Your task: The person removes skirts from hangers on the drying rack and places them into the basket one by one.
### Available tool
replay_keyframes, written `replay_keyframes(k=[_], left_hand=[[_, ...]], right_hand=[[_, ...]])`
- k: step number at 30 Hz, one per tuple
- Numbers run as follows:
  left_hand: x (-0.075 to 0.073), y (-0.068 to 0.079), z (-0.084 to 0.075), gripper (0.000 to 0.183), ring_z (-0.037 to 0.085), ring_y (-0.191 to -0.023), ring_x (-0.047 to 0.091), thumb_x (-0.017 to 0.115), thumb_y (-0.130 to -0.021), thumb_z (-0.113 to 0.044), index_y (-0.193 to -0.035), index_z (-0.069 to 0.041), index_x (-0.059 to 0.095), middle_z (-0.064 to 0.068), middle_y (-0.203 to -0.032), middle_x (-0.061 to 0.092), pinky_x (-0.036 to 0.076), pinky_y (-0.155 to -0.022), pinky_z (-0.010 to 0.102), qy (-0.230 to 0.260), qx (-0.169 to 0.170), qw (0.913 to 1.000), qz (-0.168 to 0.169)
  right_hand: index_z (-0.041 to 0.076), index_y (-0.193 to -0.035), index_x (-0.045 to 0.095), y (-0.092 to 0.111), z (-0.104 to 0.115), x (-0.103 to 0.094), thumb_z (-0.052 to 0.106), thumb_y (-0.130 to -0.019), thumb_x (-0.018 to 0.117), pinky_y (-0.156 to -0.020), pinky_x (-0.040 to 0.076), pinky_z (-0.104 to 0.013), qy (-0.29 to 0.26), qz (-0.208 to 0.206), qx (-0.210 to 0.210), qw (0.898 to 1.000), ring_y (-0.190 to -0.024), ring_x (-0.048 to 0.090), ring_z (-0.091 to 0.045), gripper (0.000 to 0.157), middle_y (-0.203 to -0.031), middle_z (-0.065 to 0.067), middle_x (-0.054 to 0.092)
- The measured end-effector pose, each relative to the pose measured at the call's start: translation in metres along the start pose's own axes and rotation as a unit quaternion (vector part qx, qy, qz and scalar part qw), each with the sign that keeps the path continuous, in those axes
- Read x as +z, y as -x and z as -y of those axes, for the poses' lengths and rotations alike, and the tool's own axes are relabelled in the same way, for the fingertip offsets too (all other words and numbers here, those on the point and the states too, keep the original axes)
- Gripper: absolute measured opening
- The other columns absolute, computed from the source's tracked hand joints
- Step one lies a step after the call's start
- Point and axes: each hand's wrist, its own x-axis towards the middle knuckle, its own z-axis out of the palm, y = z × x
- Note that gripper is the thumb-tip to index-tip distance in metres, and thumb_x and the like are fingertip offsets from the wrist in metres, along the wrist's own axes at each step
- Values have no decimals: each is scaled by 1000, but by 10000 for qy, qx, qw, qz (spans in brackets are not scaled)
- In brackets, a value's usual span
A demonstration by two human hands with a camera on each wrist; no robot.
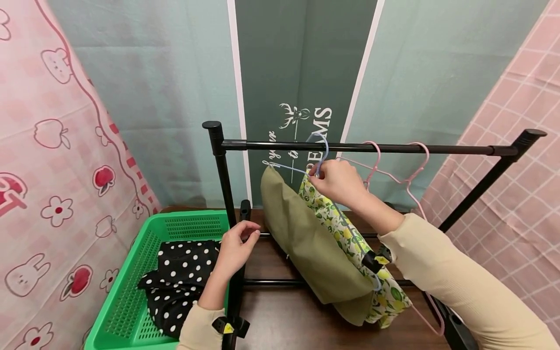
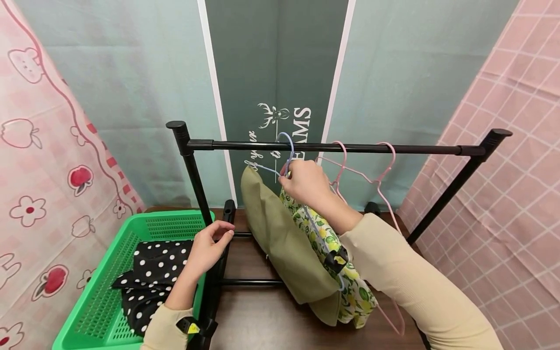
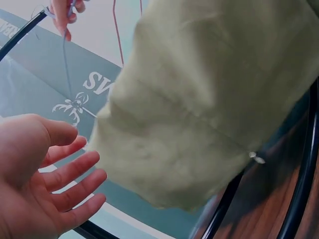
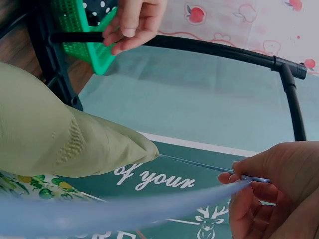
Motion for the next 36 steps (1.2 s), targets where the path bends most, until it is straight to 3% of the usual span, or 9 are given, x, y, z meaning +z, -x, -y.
replay_keyframes(k=[6,14,23,28,32,36], left_hand=[[8,3,3,10,13,-79,64,64,-85,-11,-94,-12,67,1,-90,67,51,-71,28,96,-164,9998,-84],[24,9,7,31,22,-98,64,61,-87,-15,-117,-9,55,10,-118,58,52,-79,36,708,-1206,9902,-46],[49,17,18,51,36,-117,48,54,-93,-21,-135,1,35,23,-135,43,42,-94,48,1911,-2238,9557,81],[55,18,20,57,40,-119,45,49,-95,-20,-139,6,24,30,-137,37,43,-93,48,2441,-2462,9368,460],[57,18,17,61,41,-118,46,49,-95,-22,-140,7,19,33,-136,36,44,-93,48,2638,-2636,9258,617],[57,18,18,65,39,-117,48,47,-96,-26,-141,8,15,32,-134,37,42,-96,47,3025,-2798,9077,791]], right_hand=[[13,-90,74,-1,4,-6,21,-86,58,-48,40,-32,-84,-176,-77,9998,-54,55,-20,18,-63,0,66],[13,-92,74,-2,12,-12,22,-85,60,-51,40,-34,-126,-251,-103,9996,-53,53,-19,18,-60,0,64],[16,-87,74,2,22,-26,23,-86,57,-48,37,-29,-201,-377,-209,9989,-53,51,-16,19,-68,2,68],[16,-85,75,4,27,-31,23,-86,56,-48,34,-28,-270,-367,-257,9986,-50,47,-14,20,-73,2,70],[14,-86,74,5,32,-37,24,-87,58,-49,34,-28,-323,-310,-261,9987,-51,46,-15,19,-68,2,67],[14,-87,74,6,38,-43,25,-87,59,-50,33,-28,-383,-330,-259,9984,-50,46,-14,19,-62,2,64]])
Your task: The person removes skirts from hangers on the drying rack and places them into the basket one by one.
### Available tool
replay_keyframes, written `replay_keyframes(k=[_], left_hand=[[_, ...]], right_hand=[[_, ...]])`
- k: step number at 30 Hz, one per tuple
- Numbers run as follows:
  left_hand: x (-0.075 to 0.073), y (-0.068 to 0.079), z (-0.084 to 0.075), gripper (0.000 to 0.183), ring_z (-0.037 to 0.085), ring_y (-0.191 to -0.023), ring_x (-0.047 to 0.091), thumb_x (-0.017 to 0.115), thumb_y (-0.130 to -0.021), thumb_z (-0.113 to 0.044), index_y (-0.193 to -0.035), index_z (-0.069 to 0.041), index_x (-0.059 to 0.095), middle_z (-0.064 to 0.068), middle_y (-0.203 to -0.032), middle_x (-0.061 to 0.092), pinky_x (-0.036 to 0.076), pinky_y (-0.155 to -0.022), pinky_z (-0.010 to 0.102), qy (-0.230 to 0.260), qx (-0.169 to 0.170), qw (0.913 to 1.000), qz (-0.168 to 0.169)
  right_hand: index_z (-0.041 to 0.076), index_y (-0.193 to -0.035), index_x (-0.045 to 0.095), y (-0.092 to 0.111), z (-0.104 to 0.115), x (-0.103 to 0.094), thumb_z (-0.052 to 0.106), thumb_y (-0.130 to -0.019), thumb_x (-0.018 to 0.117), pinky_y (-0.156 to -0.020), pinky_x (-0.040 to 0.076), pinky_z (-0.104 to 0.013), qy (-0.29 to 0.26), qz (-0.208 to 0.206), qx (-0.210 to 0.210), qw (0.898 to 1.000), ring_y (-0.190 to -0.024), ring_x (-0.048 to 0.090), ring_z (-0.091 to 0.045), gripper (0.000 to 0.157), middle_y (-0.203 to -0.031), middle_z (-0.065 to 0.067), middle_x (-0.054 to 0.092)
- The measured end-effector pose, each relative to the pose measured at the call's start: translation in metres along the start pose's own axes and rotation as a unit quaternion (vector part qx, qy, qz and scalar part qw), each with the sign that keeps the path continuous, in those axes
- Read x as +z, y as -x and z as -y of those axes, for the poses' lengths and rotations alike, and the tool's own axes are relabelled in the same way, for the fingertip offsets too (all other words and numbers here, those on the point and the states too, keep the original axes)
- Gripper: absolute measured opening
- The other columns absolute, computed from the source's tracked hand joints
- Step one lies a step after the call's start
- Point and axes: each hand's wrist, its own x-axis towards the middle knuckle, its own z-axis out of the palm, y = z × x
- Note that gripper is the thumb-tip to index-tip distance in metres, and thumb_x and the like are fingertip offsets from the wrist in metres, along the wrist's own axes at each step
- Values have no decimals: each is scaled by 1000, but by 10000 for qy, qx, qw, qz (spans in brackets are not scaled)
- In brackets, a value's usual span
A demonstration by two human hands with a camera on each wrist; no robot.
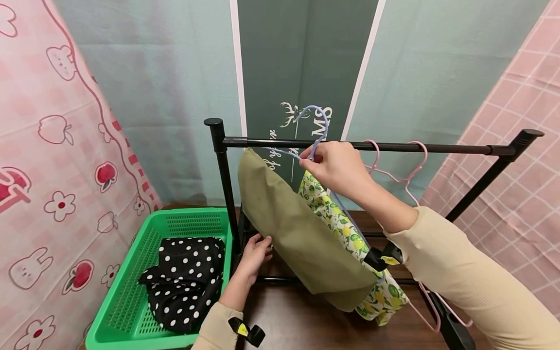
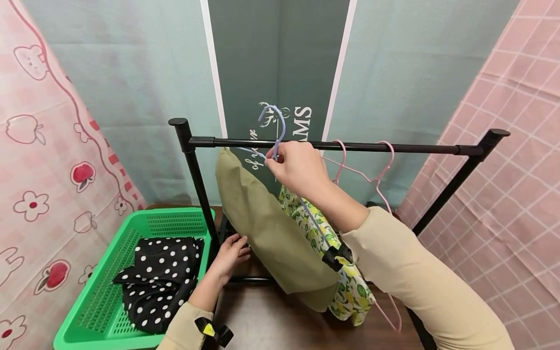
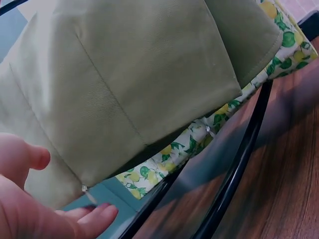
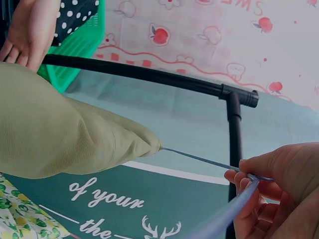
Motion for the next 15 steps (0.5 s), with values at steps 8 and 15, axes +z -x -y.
replay_keyframes(k=[8,15], left_hand=[[-3,-1,-2,58,19,-96,60,46,-96,-24,-138,6,20,21,-118,50,48,-88,37,523,-63,9979,371],[-8,4,-7,53,13,-84,63,53,-93,-17,-133,6,27,13,-104,57,51,-80,33,550,-47,9984,117]], right_hand=[[12,-58,62,0,4,-1,24,-87,59,-48,32,-27,-81,-132,-21,9999,-51,46,-14,32,-92,2,71],[14,-64,66,1,-3,3,25,-87,60,-48,31,-28,-1,-335,42,9994,-51,45,-15,26,-83,3,71]])
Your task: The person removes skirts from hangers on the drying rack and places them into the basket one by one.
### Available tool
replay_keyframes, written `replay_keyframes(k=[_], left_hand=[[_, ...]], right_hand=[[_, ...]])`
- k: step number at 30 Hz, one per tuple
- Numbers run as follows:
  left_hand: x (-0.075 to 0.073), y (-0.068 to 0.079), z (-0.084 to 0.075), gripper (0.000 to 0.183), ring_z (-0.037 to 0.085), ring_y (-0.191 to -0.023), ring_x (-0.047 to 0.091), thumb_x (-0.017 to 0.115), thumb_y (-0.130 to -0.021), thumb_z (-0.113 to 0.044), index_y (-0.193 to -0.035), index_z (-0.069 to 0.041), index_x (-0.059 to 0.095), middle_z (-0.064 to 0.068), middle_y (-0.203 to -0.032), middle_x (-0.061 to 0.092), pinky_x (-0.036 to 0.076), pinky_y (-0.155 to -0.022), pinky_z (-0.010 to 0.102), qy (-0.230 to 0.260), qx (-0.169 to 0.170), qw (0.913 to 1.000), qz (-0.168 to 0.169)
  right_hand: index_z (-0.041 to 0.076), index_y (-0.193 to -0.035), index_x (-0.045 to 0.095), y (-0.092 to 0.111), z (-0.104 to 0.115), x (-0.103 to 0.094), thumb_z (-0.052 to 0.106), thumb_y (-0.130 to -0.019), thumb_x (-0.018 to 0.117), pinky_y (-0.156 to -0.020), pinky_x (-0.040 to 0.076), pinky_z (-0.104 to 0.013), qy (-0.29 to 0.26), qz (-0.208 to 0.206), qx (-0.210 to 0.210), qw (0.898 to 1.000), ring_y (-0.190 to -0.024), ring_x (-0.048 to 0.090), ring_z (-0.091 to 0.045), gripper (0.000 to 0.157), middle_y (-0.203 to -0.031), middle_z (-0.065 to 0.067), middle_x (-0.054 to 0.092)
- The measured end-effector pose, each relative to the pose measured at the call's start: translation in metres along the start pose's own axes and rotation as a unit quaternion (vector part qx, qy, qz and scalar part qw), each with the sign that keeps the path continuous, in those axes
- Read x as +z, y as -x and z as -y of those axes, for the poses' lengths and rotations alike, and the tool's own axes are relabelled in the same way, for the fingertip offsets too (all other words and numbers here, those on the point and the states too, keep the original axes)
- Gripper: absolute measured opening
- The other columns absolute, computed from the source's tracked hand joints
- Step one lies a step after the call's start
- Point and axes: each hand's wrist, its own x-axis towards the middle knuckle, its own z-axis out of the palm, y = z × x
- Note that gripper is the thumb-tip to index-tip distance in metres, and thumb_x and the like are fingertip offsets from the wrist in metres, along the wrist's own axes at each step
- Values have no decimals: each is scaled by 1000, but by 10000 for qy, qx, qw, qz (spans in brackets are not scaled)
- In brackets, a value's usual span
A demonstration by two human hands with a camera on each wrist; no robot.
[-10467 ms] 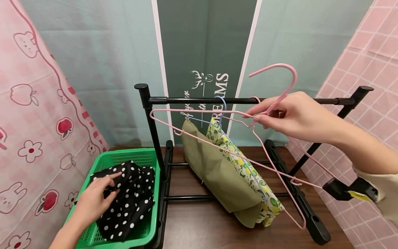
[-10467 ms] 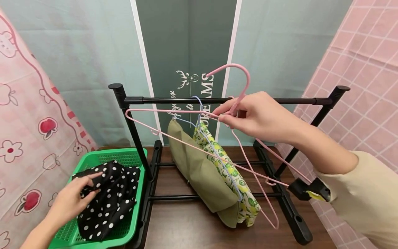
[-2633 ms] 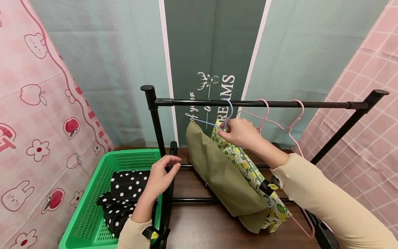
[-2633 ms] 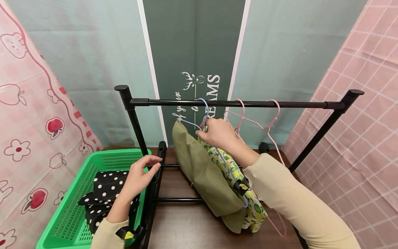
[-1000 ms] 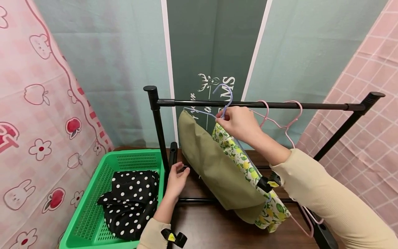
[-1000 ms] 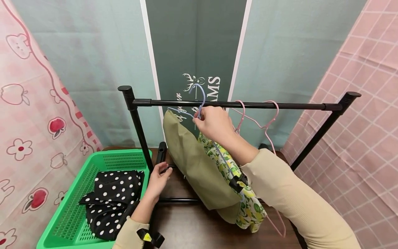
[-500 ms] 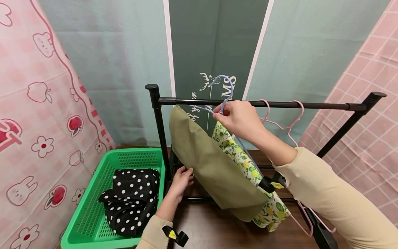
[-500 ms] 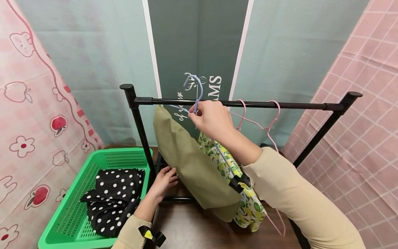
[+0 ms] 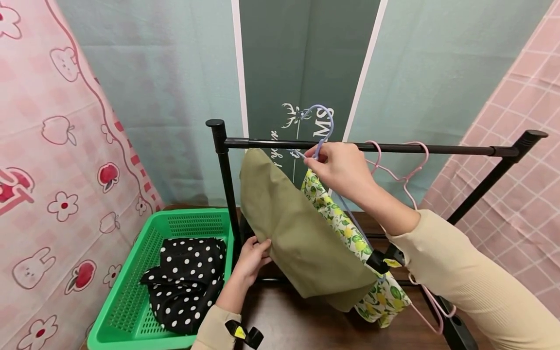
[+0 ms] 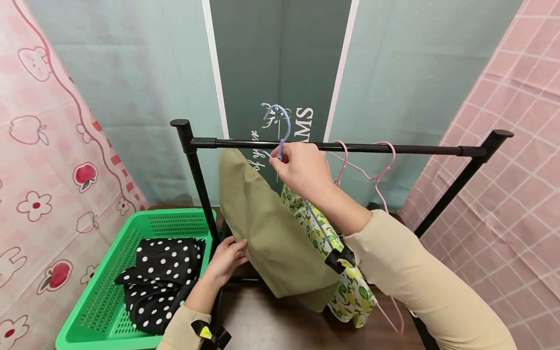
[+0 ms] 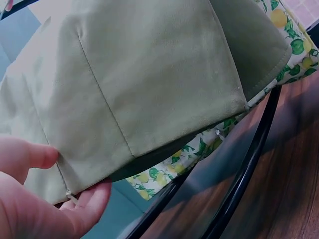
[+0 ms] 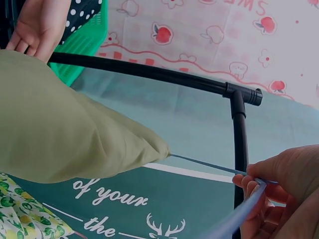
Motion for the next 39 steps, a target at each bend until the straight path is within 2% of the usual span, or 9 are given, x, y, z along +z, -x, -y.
replay_keyframes(k=[4,9,12,20,23,27,30,34,39], left_hand=[[-2,2,1,46,11,-79,63,56,-91,-14,-126,6,36,7,-98,61,52,-76,31,45,114,9999,-114],[-4,4,0,41,9,-74,61,56,-89,-9,-123,6,39,1,-89,61,51,-70,28,193,202,9994,-215],[-5,5,-1,40,9,-75,61,55,-89,-8,-124,5,41,1,-89,61,51,-71,28,239,142,9993,-230],[-7,1,-8,40,10,-81,62,52,-91,-10,-127,4,40,4,-93,61,50,-77,29,251,174,9995,-20],[-6,0,-8,38,10,-80,62,50,-91,-9,-125,4,39,3,-92,59,49,-76,28,300,112,9995,-36],[-1,-3,-5,37,12,-84,60,49,-92,-10,-124,5,37,6,-97,55,48,-84,33,343,-28,9994,93],[3,-4,-3,37,15,-89,58,48,-91,-9,-124,5,37,8,-102,52,46,-90,37,507,-142,9981,330],[6,-7,0,35,16,-91,57,47,-89,-6,-121,4,39,6,-101,52,45,-88,34,870,-241,9944,543],[6,-7,1,33,14,-89,57,48,-88,-6,-119,3,39,5,-101,53,45,-83,30,1174,-285,9912,550]], right_hand=[[15,-71,70,1,-3,1,26,-87,60,-48,32,-29,-14,-53,93,9999,-52,46,-15,21,-80,3,70],[14,-56,58,3,-5,2,25,-87,60,-49,34,-29,-8,-70,191,9998,-57,52,-14,33,-92,5,71],[13,-54,56,3,-5,2,25,-87,60,-49,34,-28,-11,-59,204,9998,-59,54,-14,35,-94,4,71],[13,-57,59,-2,-6,-1,26,-88,58,-46,29,-29,-71,-179,174,9997,-50,44,-16,34,-94,4,71],[13,-58,62,-3,-5,-1,26,-88,58,-45,28,-29,-76,-151,153,9997,-47,42,-16,33,-93,4,71],[15,-60,63,-2,-2,-1,26,-88,59,-45,27,-29,-97,-152,125,9998,-46,39,-16,30,-92,5,71],[14,-57,60,-2,-1,-2,26,-88,60,-44,26,-29,-126,-106,122,9998,-46,39,-16,33,-93,4,71],[12,-56,57,-1,0,-2,26,-89,59,-42,25,-27,-158,-27,119,9998,-45,39,-17,35,-96,2,71],[12,-56,56,1,-1,-1,26,-89,59,-42,24,-26,-205,-16,144,9997,-42,38,-16,36,-97,3,71]])
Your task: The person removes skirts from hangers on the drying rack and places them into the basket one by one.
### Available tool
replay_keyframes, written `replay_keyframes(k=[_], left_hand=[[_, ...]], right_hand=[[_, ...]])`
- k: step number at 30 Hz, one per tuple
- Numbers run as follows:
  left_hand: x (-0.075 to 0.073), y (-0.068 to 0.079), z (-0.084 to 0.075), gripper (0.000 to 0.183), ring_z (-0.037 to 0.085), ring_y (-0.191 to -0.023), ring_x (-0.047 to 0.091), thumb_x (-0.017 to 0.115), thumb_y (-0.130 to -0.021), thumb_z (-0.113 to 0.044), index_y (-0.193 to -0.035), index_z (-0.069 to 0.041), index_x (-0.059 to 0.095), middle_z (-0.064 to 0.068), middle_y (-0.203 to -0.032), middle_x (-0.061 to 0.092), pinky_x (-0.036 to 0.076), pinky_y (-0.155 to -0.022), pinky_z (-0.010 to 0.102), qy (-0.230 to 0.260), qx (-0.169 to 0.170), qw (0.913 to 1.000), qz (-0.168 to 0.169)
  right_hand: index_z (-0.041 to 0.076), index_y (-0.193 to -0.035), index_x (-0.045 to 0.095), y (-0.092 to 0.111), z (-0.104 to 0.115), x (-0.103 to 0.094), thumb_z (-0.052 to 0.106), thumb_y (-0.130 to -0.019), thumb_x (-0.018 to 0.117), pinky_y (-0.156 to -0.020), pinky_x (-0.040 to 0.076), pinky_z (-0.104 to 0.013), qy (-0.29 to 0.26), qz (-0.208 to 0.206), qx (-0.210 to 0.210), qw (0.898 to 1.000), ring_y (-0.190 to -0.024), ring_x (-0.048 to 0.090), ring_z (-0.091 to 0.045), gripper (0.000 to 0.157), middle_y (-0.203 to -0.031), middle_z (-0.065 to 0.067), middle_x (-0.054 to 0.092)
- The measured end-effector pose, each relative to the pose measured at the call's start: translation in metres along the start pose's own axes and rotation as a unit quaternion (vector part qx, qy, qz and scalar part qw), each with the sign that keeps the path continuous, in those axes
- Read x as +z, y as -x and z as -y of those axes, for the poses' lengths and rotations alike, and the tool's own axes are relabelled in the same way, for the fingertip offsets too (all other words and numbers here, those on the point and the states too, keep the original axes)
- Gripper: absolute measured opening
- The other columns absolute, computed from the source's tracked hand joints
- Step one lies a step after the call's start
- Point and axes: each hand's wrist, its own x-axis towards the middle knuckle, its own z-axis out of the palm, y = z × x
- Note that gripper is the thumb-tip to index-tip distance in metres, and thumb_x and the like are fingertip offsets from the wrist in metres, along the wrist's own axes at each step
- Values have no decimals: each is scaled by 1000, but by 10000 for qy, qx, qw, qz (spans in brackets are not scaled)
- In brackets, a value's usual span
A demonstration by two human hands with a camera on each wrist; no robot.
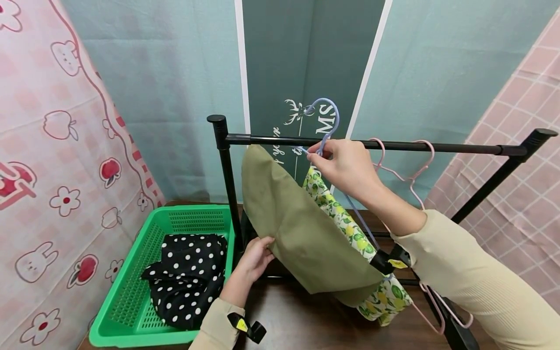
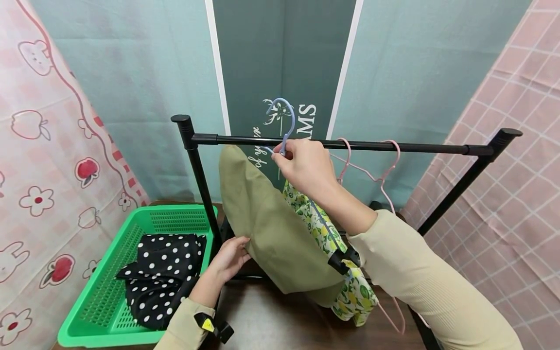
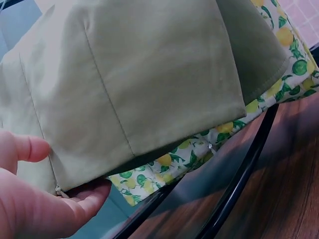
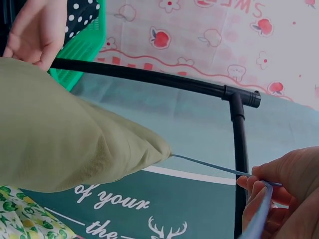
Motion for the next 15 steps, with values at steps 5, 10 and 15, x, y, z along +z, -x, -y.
replay_keyframes(k=[5,10,15], left_hand=[[-1,1,0,35,16,-94,55,46,-87,-4,-121,2,38,7,-109,48,43,-87,31,147,-26,9999,14],[1,-2,2,32,16,-95,53,41,-87,-3,-118,-2,37,5,-109,48,41,-88,30,451,-231,9983,280],[2,-3,2,34,15,-95,53,42,-88,-4,-121,-2,36,5,-110,48,40,-90,31,433,-186,9987,180]], right_hand=[[12,-55,56,2,-1,0,26,-89,59,-42,25,-26,-54,11,31,10000,-42,38,-16,36,-97,3,70],[10,-55,57,2,1,0,25,-89,59,-41,25,-26,-146,92,22,9998,-42,39,-16,37,-98,3,70],[11,-53,55,2,1,0,25,-89,58,-41,25,-26,-133,5,-28,9999,-42,40,-15,38,-97,3,71]])
